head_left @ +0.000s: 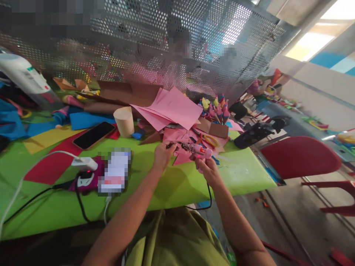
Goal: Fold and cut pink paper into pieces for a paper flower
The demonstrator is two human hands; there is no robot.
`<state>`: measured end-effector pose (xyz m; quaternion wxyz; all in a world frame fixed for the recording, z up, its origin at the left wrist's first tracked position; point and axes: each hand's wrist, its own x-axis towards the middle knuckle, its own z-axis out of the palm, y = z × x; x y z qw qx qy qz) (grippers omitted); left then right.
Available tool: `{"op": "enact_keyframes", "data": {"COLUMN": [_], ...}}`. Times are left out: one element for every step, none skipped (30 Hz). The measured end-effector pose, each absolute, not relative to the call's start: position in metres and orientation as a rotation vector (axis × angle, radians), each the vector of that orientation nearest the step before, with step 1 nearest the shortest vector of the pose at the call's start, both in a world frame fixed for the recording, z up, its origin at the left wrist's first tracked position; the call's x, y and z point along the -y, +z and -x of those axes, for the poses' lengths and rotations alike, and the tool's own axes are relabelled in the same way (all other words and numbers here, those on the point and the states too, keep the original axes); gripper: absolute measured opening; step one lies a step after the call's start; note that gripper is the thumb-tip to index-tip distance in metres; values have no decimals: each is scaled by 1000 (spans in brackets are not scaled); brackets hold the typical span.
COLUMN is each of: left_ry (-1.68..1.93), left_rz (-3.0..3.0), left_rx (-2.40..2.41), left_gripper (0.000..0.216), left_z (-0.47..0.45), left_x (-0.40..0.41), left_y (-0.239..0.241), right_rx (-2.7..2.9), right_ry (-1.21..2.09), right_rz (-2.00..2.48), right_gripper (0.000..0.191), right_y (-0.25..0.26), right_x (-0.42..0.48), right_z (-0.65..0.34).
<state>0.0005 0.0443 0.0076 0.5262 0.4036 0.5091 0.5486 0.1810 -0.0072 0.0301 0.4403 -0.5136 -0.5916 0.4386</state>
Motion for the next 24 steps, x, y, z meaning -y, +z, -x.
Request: {"op": "enact_keyframes", "data": {"left_ry": [1305,1303,1307,1316,1324,1333,1341,1345,1347,1347,1349,1350,1351,1356,1357,1356,1351,1345,1339,1334,1330,1330,1327,1326], "left_rz": [-993,-1018,-1036,-1047,-1052,-1051,-1044,-1037,-1033,-1030,-1030,-1036,-1044,-1049,-1052,-1051,-1050,-1046,-1043,-1044,-1047,-1049,-1053,-1059], "left_rx": [-1237,-1251,-1259,-1260,-1253,-1242,-1233,-1223,-1216,-1214,-1217,-1223,-1229,-1238,-1245,-1250,-1250,-1248,-1248,-1247,-1247,-1250,-1253,-1255], "left_gripper": [12,12,12,13,14,14,14,14,14,14,14,14,14,14,14,13,13,13,13,13,13,13,13,13], "left_z": [-1,-1,-1,-1,-2,-2,-2,-2,-2,-2,-3,-3,-2,-2,-2,-2,-2,-2,-2,-2,-1,-1,-1,-1], "left_x": [-44,-44,-43,-43,-42,-41,-40,-40,-39,-38,-38,-38,-38,-38,-38,-38,-38,-38,-38,-37,-37,-37,-36,-36], "left_y": [8,7,7,8,8,9,10,11,12,13,14,15,16,16,16,17,17,17,18,19,20,20,21,21], "right_rx": [1476,1485,1494,1504,1512,1517,1518,1518,1520,1523,1528,1534,1541,1545,1550,1555,1559,1562,1562,1560,1562,1566,1573,1584], "right_ry": [1081,1075,1070,1066,1064,1065,1065,1067,1070,1073,1072,1071,1067,1062,1056,1051,1046,1040,1037,1034,1033,1030,1026,1021], "right_rz": [1286,1295,1302,1308,1313,1316,1319,1321,1325,1330,1334,1340,1345,1347,1348,1346,1345,1347,1348,1348,1348,1349,1349,1350], "right_gripper": [49,48,46,45,44,44,44,44,44,44,44,44,45,46,47,47,48,49,49,49,49,49,49,48], "right_y": [30,30,29,29,28,28,29,29,30,31,32,33,33,33,33,33,32,32,31,30,29,29,28,27], "right_x": [6,6,5,4,3,2,2,2,2,2,2,2,3,3,3,3,2,2,2,1,1,1,0,0], "right_z": [-179,-177,-176,-176,-175,-175,-175,-175,-174,-174,-173,-173,-172,-172,-172,-172,-172,-172,-173,-173,-174,-175,-176,-176]}}
